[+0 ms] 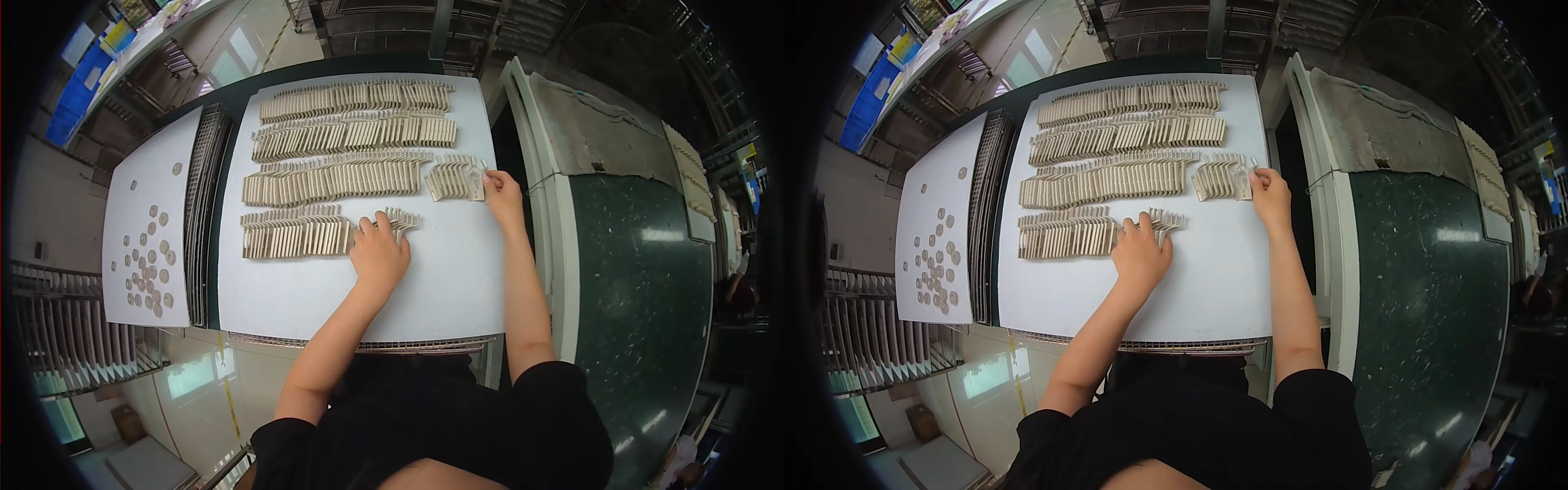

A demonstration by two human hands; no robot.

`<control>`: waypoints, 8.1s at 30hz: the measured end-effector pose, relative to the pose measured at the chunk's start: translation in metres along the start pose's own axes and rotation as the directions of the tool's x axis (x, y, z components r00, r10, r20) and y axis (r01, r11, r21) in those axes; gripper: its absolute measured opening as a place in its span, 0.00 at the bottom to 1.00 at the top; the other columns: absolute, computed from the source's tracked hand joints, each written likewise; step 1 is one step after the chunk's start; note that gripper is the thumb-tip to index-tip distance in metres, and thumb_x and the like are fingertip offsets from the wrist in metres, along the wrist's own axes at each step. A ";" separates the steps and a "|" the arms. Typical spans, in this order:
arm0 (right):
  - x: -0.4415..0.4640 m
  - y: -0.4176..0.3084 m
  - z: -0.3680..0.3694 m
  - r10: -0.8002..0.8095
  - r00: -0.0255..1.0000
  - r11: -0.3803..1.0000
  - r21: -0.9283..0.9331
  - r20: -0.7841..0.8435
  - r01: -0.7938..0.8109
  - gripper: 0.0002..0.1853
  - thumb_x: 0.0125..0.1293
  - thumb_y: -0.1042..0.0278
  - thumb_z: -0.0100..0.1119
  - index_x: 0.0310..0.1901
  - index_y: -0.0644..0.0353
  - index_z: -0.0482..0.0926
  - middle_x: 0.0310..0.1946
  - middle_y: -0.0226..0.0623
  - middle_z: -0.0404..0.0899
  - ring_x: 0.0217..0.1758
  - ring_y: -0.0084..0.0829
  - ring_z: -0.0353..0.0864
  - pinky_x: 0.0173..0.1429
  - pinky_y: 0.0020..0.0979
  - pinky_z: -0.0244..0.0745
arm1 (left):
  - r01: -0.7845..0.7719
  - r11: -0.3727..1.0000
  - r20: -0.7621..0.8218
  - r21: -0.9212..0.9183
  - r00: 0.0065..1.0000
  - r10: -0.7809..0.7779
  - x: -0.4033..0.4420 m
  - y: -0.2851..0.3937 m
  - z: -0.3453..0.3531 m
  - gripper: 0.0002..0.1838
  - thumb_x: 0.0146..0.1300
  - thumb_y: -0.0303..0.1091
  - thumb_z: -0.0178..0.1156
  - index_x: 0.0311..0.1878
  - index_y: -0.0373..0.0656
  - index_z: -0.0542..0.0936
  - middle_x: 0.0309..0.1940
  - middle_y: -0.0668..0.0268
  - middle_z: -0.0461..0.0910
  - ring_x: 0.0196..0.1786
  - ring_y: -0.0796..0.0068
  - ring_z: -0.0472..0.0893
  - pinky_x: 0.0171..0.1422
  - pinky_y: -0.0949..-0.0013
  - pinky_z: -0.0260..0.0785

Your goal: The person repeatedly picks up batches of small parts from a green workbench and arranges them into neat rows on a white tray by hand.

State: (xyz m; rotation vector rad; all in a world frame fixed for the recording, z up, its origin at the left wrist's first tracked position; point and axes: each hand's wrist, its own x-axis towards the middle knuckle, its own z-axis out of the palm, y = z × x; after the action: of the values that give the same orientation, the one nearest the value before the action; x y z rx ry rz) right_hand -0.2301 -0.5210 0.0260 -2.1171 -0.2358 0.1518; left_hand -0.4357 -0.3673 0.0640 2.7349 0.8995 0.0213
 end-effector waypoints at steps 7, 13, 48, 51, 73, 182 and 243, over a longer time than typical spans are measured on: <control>-0.008 -0.016 0.017 -0.056 0.998 0.996 0.064 0.013 0.055 0.16 0.65 0.67 0.58 0.50 0.68 0.78 0.41 0.46 0.83 0.44 0.34 0.84 0.50 0.32 0.76 | 0.026 1.000 0.015 -0.005 1.000 -0.026 0.002 -0.001 -0.001 0.29 0.55 0.44 0.64 0.52 0.35 0.67 0.43 0.52 0.69 0.44 0.55 0.77 0.32 0.59 0.76; -0.014 -0.031 0.023 -0.032 0.999 0.996 0.082 -0.034 0.034 0.14 0.66 0.71 0.56 0.50 0.69 0.77 0.45 0.46 0.82 0.47 0.35 0.83 0.51 0.31 0.76 | 0.053 0.999 -0.026 0.004 0.998 -0.053 0.004 0.002 0.001 0.27 0.58 0.47 0.62 0.51 0.36 0.68 0.41 0.52 0.70 0.41 0.53 0.78 0.34 0.55 0.75; -0.152 -0.089 0.067 -0.485 0.864 0.855 -0.133 0.132 0.501 0.17 0.63 0.68 0.59 0.53 0.62 0.75 0.51 0.46 0.72 0.55 0.47 0.67 0.61 0.42 0.64 | -0.319 0.872 -0.232 -0.371 0.941 0.246 -0.078 -0.055 -0.040 0.22 0.62 0.26 0.56 0.59 0.36 0.69 0.56 0.46 0.70 0.52 0.47 0.77 0.49 0.56 0.75; -0.144 -0.090 0.083 -0.551 0.823 0.807 -0.163 0.140 0.568 0.13 0.62 0.68 0.59 0.48 0.61 0.79 0.49 0.45 0.74 0.54 0.45 0.68 0.59 0.40 0.65 | -0.355 0.850 -0.231 -0.388 0.931 0.283 -0.065 -0.066 -0.037 0.23 0.59 0.24 0.58 0.59 0.36 0.69 0.57 0.48 0.70 0.55 0.49 0.75 0.55 0.57 0.72; -0.132 -0.095 0.111 -0.381 0.925 0.895 -0.243 0.020 0.374 0.08 0.61 0.67 0.59 0.39 0.56 0.85 0.38 0.36 0.84 0.54 0.42 0.71 0.58 0.39 0.67 | -0.720 0.617 -0.218 -0.319 0.689 0.691 0.024 -0.096 -0.023 0.40 0.41 0.28 0.73 0.61 0.39 0.67 0.46 0.54 0.76 0.54 0.54 0.74 0.61 0.55 0.64; -0.224 -0.074 0.067 0.468 0.786 0.423 0.679 0.404 -0.600 0.24 0.74 0.56 0.42 0.62 0.67 0.66 0.56 0.52 0.73 0.59 0.39 0.72 0.65 0.38 0.65 | -0.920 0.392 -0.086 0.014 0.390 0.917 0.007 -0.085 -0.015 0.33 0.62 0.41 0.58 0.68 0.38 0.63 0.69 0.52 0.61 0.73 0.55 0.59 0.72 0.50 0.56; -0.731 0.285 -0.428 0.234 0.033 0.574 0.111 -0.972 -0.812 0.53 0.51 0.47 0.70 0.67 0.76 0.54 0.61 0.62 0.63 0.65 0.58 0.60 0.68 0.47 0.58 | -0.729 -0.070 -0.087 -0.681 -0.014 0.996 -0.497 0.368 0.126 0.22 0.61 0.40 0.61 0.51 0.32 0.72 0.42 0.47 0.78 0.47 0.49 0.78 0.52 0.54 0.70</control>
State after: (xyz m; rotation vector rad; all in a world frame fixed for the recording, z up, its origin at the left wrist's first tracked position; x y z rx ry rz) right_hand -0.8245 -1.1882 0.0209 -2.2523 1.5453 -0.8571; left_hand -0.6115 -0.9740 0.0682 1.9444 -1.1720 -0.0953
